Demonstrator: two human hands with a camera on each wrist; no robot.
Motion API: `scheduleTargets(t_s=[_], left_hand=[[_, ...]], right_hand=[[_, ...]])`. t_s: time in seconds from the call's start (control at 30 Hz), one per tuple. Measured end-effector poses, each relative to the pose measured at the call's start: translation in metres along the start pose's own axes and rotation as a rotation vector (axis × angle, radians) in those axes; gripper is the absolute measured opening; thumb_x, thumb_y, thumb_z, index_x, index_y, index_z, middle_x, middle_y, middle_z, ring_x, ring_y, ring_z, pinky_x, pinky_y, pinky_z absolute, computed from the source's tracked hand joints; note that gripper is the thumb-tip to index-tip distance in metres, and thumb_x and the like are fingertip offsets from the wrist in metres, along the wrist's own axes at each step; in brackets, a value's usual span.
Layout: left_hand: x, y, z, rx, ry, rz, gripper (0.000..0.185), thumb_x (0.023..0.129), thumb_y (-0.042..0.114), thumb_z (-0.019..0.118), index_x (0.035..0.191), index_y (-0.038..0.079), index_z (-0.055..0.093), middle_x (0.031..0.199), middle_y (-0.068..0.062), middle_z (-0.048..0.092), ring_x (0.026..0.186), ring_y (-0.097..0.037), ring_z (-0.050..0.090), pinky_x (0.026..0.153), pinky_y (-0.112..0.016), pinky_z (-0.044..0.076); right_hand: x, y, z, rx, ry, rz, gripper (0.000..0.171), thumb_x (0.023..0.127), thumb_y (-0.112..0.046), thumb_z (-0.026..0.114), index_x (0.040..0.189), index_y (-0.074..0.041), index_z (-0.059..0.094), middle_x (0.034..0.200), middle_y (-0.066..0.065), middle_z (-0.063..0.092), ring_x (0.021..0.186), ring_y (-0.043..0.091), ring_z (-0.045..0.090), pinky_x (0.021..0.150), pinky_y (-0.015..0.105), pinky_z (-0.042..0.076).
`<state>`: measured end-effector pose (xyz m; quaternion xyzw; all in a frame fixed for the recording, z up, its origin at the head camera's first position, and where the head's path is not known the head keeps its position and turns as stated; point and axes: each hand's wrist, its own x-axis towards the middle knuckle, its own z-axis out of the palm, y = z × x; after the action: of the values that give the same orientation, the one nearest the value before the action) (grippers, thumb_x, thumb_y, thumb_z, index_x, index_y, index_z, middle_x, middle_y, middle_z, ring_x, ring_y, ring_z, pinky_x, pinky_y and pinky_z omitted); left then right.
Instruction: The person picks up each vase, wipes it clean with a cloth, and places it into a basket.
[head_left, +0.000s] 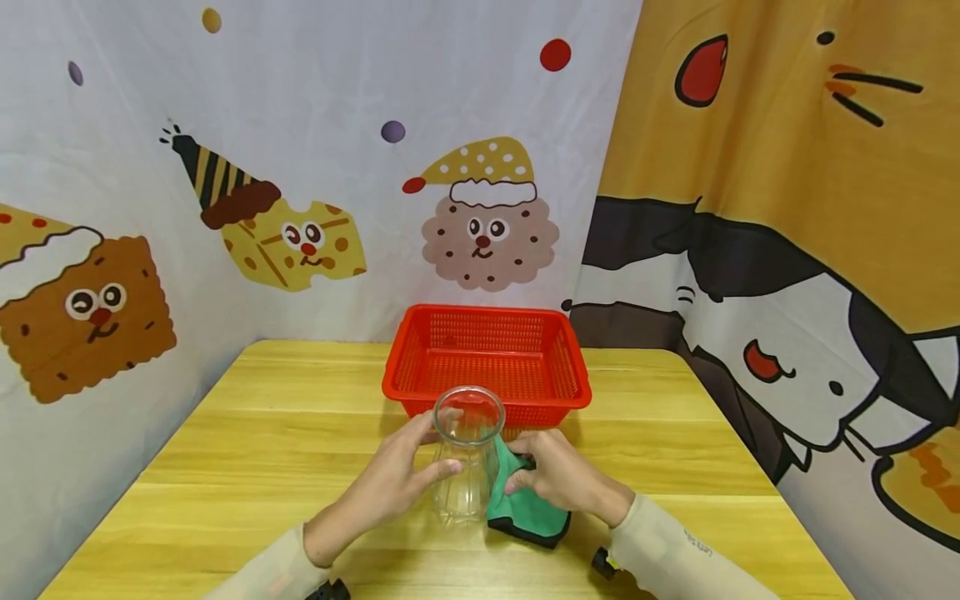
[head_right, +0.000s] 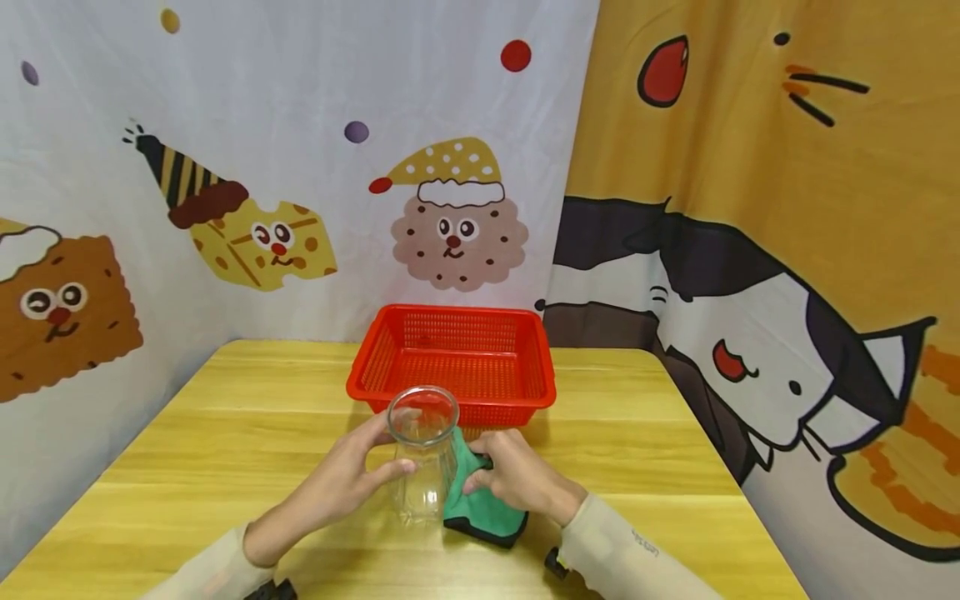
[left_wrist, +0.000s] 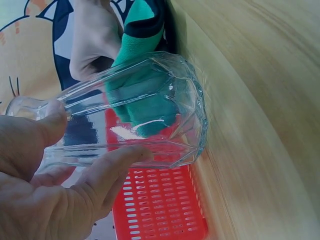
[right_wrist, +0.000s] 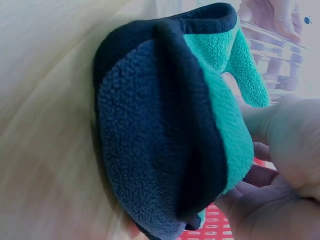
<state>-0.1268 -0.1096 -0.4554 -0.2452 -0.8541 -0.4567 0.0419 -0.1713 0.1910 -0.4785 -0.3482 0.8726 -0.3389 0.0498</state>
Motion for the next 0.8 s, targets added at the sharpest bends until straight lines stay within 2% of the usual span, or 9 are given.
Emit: scheduleTargets(t_s=[0.3,0.47,0.57,0.7,0.8], left_hand=[[0.0,-0.002,-0.001,0.005,0.007,0.025,0.068,0.105,0.029,0.087,0.166,0.016,0.059,0.159,-0.011,0.073,0.137,-0.04,0.079,0.122,-0.073,0.059],[0.002,0.0,-0.002,0.011,0.007,0.027,0.068,0.105,0.027,0.088,0.166,0.015,0.059,0.159,-0.011,0.073,0.136,-0.04,0.079,0.122,-0.072,0.06],[0.002,0.0,-0.002,0.014,0.007,0.02,0.068,0.105,0.026,0.088,0.166,0.016,0.059,0.159,-0.01,0.073,0.136,-0.039,0.079,0.122,-0.072,0.06],[0.001,0.0,-0.001,0.02,0.007,0.014,0.067,0.105,0.024,0.088,0.165,0.015,0.06,0.158,-0.01,0.074,0.135,-0.039,0.079,0.121,-0.072,0.06],[0.0,0.0,0.0,0.02,0.006,0.019,0.066,0.105,0.022,0.088,0.164,0.014,0.06,0.157,-0.01,0.074,0.134,-0.039,0.08,0.12,-0.072,0.061]], right_hand=[[-0.001,-0.008,-0.007,0.023,0.063,-0.049,0.048,0.097,-0.016,0.094,0.142,-0.007,0.083,0.115,0.0,0.088,0.085,-0.003,0.064,0.074,0.019,0.062],[0.002,-0.014,-0.012,0.027,0.094,-0.051,0.047,0.097,-0.016,0.094,0.142,-0.007,0.083,0.118,-0.002,0.087,0.09,-0.002,0.068,0.08,0.02,0.065],[0.003,-0.017,-0.014,0.033,0.113,-0.054,0.043,0.099,-0.017,0.093,0.14,-0.008,0.084,0.114,-0.004,0.085,0.09,0.0,0.068,0.079,0.021,0.066],[0.002,-0.021,-0.017,0.051,0.15,-0.074,0.033,0.099,-0.017,0.093,0.131,-0.015,0.087,0.107,-0.008,0.082,0.089,0.001,0.069,0.078,0.022,0.066],[0.002,-0.024,-0.018,0.08,0.179,-0.094,0.031,0.099,-0.015,0.094,0.129,-0.016,0.087,0.109,-0.007,0.083,0.093,0.002,0.073,0.082,0.024,0.07]])
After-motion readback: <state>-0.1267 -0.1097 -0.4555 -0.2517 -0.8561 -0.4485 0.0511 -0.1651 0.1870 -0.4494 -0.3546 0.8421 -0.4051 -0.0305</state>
